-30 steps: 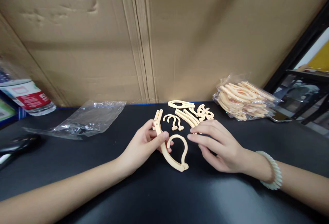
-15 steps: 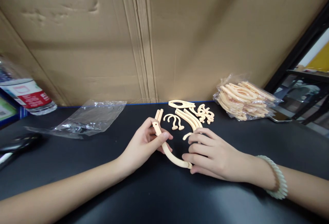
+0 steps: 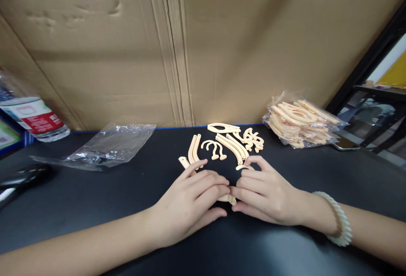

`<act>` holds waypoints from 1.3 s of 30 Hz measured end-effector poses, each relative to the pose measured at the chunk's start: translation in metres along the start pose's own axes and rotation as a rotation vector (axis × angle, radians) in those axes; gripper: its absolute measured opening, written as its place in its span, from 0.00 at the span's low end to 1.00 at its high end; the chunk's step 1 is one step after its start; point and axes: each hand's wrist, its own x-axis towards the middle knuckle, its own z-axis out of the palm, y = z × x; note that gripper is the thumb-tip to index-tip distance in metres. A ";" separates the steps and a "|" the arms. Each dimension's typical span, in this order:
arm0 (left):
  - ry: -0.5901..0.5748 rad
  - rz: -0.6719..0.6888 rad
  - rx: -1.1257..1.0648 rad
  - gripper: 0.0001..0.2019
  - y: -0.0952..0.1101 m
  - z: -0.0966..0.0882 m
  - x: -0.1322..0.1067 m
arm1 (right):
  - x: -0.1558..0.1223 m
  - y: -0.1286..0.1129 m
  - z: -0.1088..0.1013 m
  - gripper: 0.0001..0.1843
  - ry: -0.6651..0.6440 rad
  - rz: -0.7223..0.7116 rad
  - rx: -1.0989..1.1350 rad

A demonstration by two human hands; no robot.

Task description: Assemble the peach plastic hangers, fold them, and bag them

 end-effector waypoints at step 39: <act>-0.004 0.144 0.120 0.15 0.008 -0.009 0.004 | -0.001 0.003 0.010 0.13 0.054 0.604 0.647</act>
